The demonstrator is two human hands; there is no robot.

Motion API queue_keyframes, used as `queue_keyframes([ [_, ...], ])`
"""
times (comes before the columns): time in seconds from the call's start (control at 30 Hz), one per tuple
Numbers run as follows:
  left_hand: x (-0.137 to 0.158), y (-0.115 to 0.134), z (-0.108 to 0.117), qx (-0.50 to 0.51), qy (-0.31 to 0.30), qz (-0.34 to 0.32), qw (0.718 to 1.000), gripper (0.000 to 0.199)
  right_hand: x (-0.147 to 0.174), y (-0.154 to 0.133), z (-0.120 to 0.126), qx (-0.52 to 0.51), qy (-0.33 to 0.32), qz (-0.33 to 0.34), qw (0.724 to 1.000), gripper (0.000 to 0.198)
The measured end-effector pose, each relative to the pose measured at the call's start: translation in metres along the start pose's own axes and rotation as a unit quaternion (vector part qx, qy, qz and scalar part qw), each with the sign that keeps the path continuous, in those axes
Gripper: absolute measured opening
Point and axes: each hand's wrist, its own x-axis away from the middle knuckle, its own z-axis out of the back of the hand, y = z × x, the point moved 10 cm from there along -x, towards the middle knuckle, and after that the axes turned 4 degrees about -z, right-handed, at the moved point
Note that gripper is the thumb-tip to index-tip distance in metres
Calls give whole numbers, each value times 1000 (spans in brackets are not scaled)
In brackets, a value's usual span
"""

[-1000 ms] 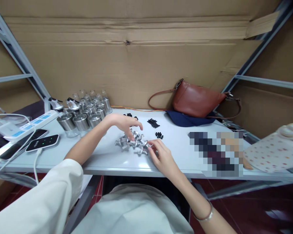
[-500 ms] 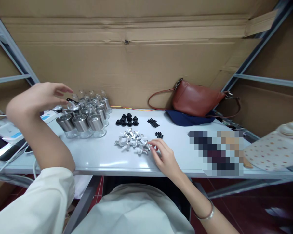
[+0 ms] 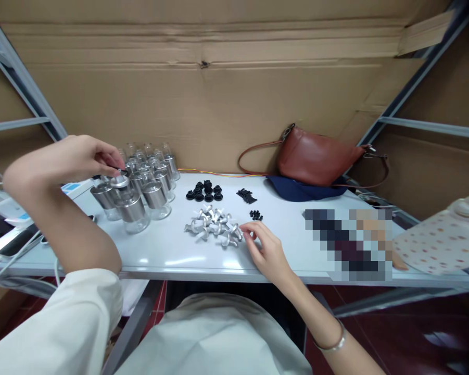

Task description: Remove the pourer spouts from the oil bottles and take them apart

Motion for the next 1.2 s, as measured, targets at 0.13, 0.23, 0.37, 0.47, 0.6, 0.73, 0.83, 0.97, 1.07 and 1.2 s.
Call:
queue_keyframes([
  [0.13,15,27,-2,7,5,-78,997,24,0,0,1,2,3,-6,1000,14],
  [0.23,23,51,0,25,24,-169,985,36,0,0,2,2,5,-9,1000,14],
  [0.37,42,99,6,27,62,-343,937,37,-1,0,4,3,12,-7,1000,14],
  [0.47,59,133,7,21,72,-438,896,28,-1,-1,5,5,16,-9,1000,14],
  [0.6,76,167,1,29,62,-502,862,21,-1,-2,6,4,19,-12,1000,14],
  [0.73,84,196,-5,79,46,-532,842,18,-1,-1,7,8,27,-12,1000,14],
  [0.83,86,216,-10,112,42,-552,826,17,0,-1,8,11,32,-12,999,14],
  [0.97,82,228,-11,127,72,-559,816,15,-1,-1,9,12,36,-13,999,14],
  [1.07,77,230,-12,134,89,-553,818,15,-1,-1,9,13,37,-17,999,15],
  [1.2,74,230,-13,142,90,-547,820,15,-1,-2,9,12,36,-10,999,14],
])
